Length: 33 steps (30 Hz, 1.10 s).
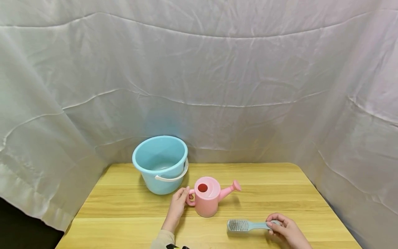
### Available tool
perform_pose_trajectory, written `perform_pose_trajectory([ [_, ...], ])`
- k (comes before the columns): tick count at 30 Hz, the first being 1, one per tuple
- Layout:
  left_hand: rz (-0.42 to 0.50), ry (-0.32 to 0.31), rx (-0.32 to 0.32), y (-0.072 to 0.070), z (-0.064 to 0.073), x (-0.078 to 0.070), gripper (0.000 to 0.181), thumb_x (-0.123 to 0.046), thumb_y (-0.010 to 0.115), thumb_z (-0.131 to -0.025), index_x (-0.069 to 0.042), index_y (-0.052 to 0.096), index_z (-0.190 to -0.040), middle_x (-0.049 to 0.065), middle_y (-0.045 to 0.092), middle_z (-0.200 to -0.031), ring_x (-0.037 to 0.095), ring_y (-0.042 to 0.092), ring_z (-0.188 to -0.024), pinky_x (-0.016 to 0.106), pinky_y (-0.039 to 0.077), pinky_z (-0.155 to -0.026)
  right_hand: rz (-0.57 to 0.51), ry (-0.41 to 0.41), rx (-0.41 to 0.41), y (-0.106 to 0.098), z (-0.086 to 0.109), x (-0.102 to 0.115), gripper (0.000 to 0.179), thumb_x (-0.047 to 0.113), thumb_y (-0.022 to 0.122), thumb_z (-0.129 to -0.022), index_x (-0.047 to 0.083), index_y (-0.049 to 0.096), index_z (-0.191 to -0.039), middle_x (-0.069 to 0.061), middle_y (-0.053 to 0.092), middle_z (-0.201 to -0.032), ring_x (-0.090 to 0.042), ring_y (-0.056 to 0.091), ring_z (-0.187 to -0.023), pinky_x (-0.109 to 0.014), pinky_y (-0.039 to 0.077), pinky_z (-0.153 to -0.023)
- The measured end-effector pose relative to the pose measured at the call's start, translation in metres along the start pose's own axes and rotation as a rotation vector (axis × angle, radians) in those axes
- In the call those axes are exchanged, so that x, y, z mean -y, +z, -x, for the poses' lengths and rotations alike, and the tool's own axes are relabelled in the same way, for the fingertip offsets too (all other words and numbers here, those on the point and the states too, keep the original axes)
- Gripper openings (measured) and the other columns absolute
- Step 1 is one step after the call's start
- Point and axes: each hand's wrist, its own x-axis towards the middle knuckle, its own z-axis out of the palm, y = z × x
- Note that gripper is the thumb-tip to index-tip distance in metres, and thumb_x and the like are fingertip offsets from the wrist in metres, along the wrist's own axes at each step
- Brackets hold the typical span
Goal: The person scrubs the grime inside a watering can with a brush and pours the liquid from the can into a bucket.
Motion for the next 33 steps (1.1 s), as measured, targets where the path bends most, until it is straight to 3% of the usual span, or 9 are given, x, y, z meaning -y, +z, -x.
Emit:
perform_pose_trajectory([
  [7,-0.011,-0.001,0.006,0.000,0.001,-0.002,0.047,-0.028,0.049,-0.103,0.017,0.050,-0.089,0.023,0.059,-0.087,0.028,0.065,-0.067,0.041,0.061,-0.079,-0.128,-0.020,-0.011,0.002,0.005,0.007,0.017,0.011,0.055,-0.099,0.023,0.066,-0.100,0.010,0.067,-0.086,0.000,0.065,-0.078,-0.015,0.056,-0.073],
  [14,-0.006,0.006,0.005,0.000,0.002,-0.002,0.047,-0.027,0.048,-0.103,0.017,0.050,-0.089,0.023,0.059,-0.087,0.026,0.065,-0.066,0.045,0.061,-0.079,-0.277,-0.136,0.132,0.004,0.004,0.011,0.029,0.000,0.049,-0.099,0.021,0.067,-0.108,0.007,0.068,-0.100,-0.004,0.068,-0.093,-0.016,0.056,-0.085],
  [25,0.001,0.017,0.006,0.000,0.001,-0.001,0.047,-0.028,0.048,-0.103,0.017,0.050,-0.090,0.029,0.059,-0.090,0.027,0.065,-0.067,0.041,0.061,-0.078,-0.333,-0.249,0.228,0.010,0.006,0.022,0.039,-0.009,0.040,-0.099,0.017,0.064,-0.117,0.006,0.066,-0.105,-0.006,0.067,-0.098,-0.019,0.055,-0.090],
  [33,0.003,0.006,0.007,0.000,0.000,-0.001,0.041,-0.022,0.047,-0.104,0.017,0.051,-0.091,0.030,0.059,-0.090,0.026,0.064,-0.067,0.043,0.061,-0.079,-0.265,-0.305,0.241,0.015,0.001,0.031,0.039,-0.011,0.040,-0.097,0.012,0.060,-0.121,0.005,0.064,-0.107,-0.008,0.067,-0.101,-0.021,0.056,-0.091],
])
